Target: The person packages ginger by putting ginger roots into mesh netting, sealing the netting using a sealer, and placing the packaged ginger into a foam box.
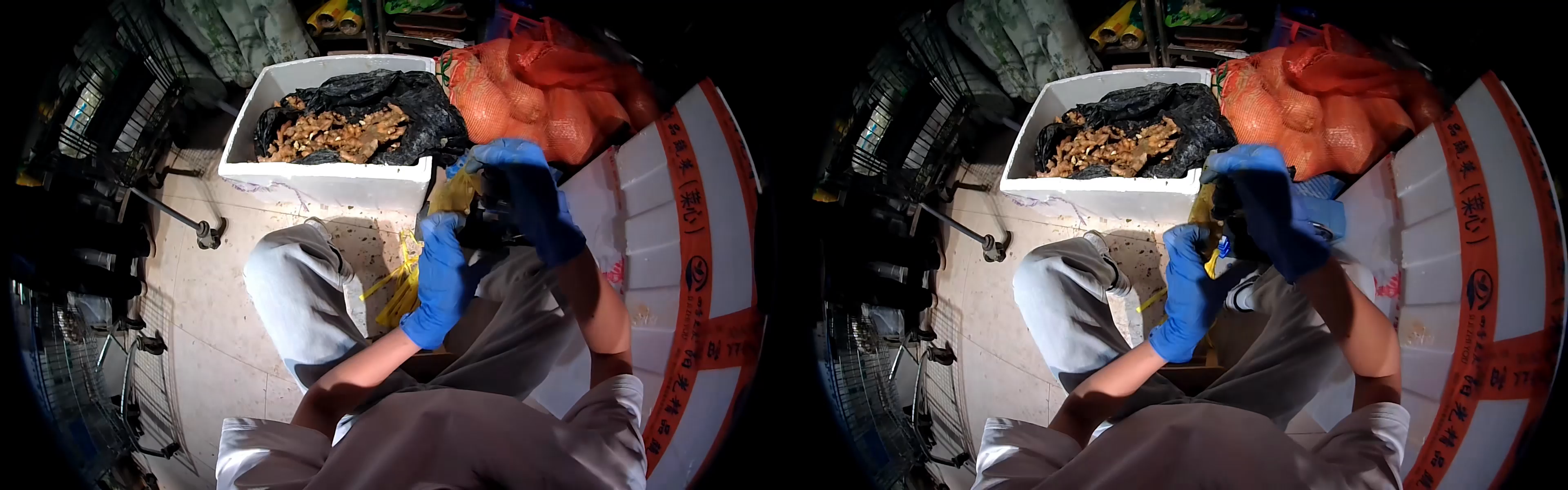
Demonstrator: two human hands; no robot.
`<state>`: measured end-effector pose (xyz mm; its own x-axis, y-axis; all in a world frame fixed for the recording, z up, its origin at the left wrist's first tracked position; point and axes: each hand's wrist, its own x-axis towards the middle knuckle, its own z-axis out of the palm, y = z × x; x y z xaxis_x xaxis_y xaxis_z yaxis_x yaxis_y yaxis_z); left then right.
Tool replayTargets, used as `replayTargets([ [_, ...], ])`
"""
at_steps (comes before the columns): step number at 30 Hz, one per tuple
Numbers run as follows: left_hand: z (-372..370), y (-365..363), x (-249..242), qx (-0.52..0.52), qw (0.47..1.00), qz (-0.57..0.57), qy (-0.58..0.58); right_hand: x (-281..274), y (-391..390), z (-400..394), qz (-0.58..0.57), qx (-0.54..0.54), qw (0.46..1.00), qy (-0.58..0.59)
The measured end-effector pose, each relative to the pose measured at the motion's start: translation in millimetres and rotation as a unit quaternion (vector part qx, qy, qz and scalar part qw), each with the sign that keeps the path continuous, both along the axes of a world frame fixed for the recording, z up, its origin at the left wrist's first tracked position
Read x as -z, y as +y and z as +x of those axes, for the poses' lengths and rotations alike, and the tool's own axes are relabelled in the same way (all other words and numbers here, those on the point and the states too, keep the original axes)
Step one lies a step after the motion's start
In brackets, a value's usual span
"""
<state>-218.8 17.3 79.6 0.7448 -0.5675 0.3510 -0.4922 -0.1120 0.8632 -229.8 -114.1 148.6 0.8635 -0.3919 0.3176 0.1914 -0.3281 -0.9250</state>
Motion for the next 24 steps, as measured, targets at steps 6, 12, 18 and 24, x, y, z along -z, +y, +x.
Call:
replayTargets([
  [6, 39, -19, -4, -0.028, 0.991, -0.017, -0.127, -19, 13, -1, 0.233, 0.013, 0.968, 0.095],
  [12, 52, 12, -13, -0.024, 0.99, -0.034, -0.132, -54, 13, 17, 0.129, -0.053, 0.981, 0.132],
  [18, 77, 33, -29, -0.014, 0.984, -0.176, 0.004, -24, -6, 12, -0.084, -0.131, 0.986, -0.051],
  [24, 108, 52, -75, -0.039, 0.942, -0.312, 0.12, -23, -3, -19, 0.015, -0.102, 0.993, 0.05],
])
